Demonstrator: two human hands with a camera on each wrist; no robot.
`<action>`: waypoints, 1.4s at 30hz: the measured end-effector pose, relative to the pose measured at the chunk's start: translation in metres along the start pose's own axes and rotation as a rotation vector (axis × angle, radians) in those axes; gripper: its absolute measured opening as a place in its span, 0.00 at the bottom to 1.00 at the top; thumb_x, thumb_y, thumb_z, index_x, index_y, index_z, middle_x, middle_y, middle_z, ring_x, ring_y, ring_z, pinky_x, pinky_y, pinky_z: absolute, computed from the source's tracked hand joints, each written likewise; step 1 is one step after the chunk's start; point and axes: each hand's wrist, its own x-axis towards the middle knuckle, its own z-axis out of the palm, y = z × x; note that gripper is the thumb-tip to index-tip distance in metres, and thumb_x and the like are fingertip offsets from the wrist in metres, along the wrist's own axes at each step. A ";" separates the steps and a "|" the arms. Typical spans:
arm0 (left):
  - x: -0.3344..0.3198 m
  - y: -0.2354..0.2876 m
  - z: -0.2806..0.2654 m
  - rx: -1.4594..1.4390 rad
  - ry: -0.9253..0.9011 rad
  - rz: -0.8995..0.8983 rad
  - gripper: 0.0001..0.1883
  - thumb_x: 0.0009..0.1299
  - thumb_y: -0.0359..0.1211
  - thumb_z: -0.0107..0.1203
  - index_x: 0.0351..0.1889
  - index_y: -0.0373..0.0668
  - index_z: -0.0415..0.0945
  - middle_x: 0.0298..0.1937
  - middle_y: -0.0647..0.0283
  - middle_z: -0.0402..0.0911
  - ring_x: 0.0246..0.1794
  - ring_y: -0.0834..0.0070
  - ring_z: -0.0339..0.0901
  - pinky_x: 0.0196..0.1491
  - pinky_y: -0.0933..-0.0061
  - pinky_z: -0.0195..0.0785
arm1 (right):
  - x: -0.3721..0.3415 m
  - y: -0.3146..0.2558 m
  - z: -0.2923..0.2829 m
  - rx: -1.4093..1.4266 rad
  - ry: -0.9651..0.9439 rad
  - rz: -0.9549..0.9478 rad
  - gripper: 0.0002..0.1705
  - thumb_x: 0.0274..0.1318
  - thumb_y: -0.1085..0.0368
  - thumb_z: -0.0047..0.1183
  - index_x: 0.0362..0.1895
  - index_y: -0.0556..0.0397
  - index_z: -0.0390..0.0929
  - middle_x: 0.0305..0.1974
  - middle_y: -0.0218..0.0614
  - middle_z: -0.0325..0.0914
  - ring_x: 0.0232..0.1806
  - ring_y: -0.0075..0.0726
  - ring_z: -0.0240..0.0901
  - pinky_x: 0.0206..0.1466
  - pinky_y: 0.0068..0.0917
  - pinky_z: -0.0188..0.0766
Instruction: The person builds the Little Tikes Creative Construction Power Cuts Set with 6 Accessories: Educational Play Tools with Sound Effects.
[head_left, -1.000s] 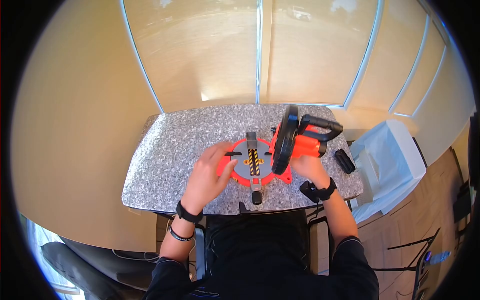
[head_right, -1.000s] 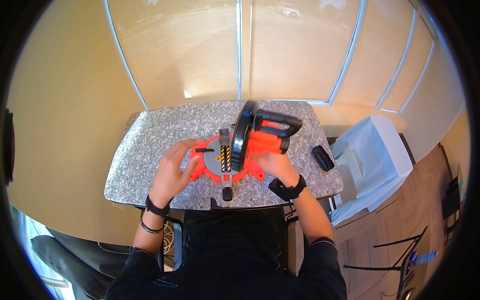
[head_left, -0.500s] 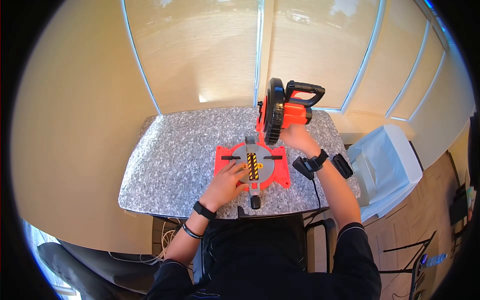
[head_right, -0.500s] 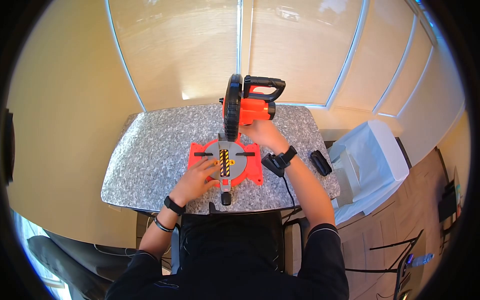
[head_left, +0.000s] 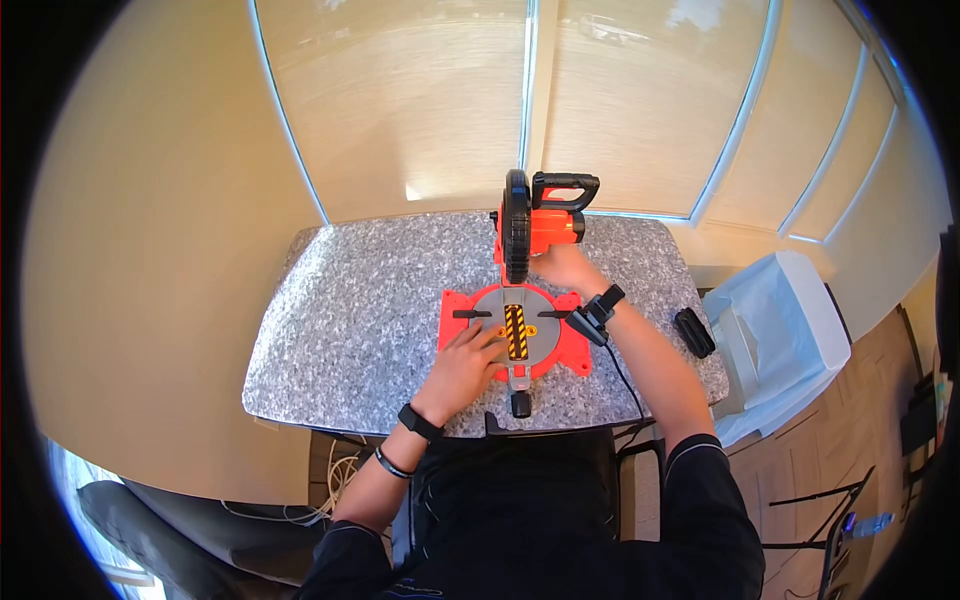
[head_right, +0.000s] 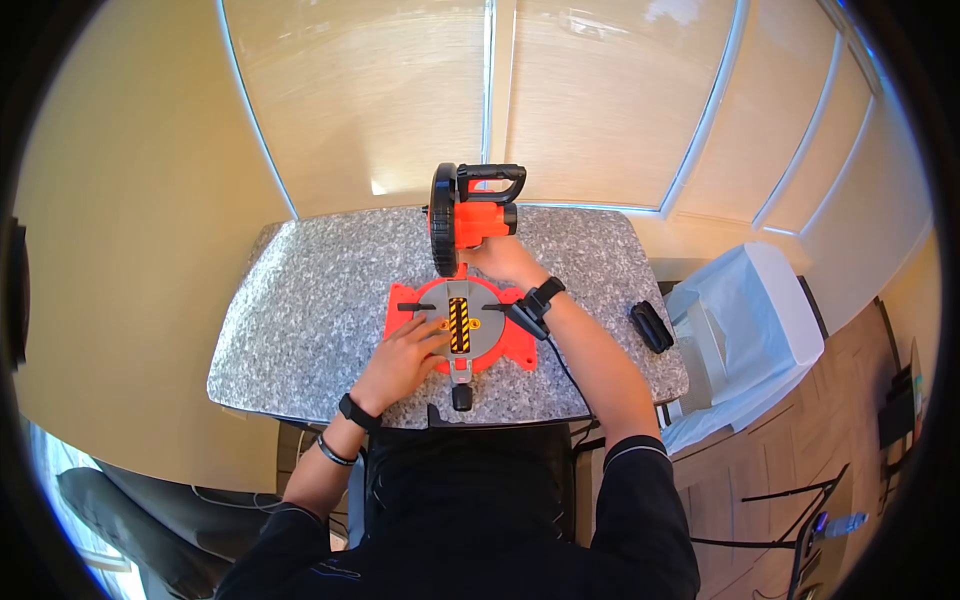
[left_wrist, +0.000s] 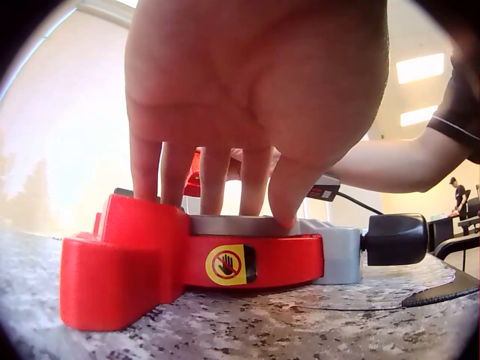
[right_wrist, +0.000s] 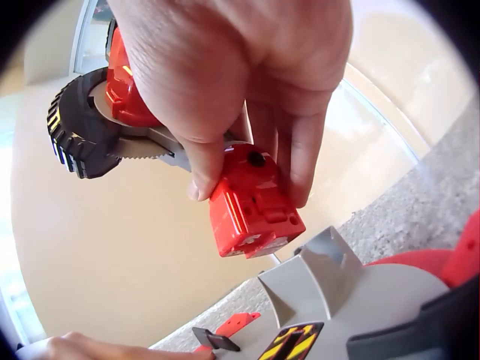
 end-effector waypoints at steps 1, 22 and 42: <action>0.000 0.001 0.000 0.010 0.011 -0.004 0.21 0.71 0.34 0.63 0.62 0.44 0.81 0.73 0.59 0.75 0.73 0.48 0.71 0.71 0.53 0.69 | 0.001 -0.002 0.001 -0.048 -0.002 0.004 0.19 0.62 0.59 0.69 0.53 0.53 0.82 0.47 0.43 0.87 0.49 0.47 0.84 0.54 0.42 0.79; -0.001 0.000 0.003 -0.014 0.012 -0.012 0.20 0.71 0.33 0.63 0.61 0.42 0.80 0.72 0.56 0.75 0.73 0.46 0.70 0.73 0.51 0.67 | 0.001 0.015 0.009 -0.222 -0.085 0.021 0.14 0.66 0.58 0.62 0.50 0.52 0.83 0.46 0.43 0.87 0.48 0.48 0.84 0.51 0.43 0.79; -0.001 0.001 0.005 0.004 0.011 -0.001 0.20 0.71 0.32 0.62 0.61 0.43 0.81 0.72 0.56 0.75 0.73 0.44 0.70 0.72 0.52 0.69 | -0.023 0.012 0.004 -0.214 -0.247 0.321 0.12 0.62 0.63 0.63 0.49 0.49 0.85 0.44 0.45 0.88 0.45 0.48 0.86 0.48 0.44 0.81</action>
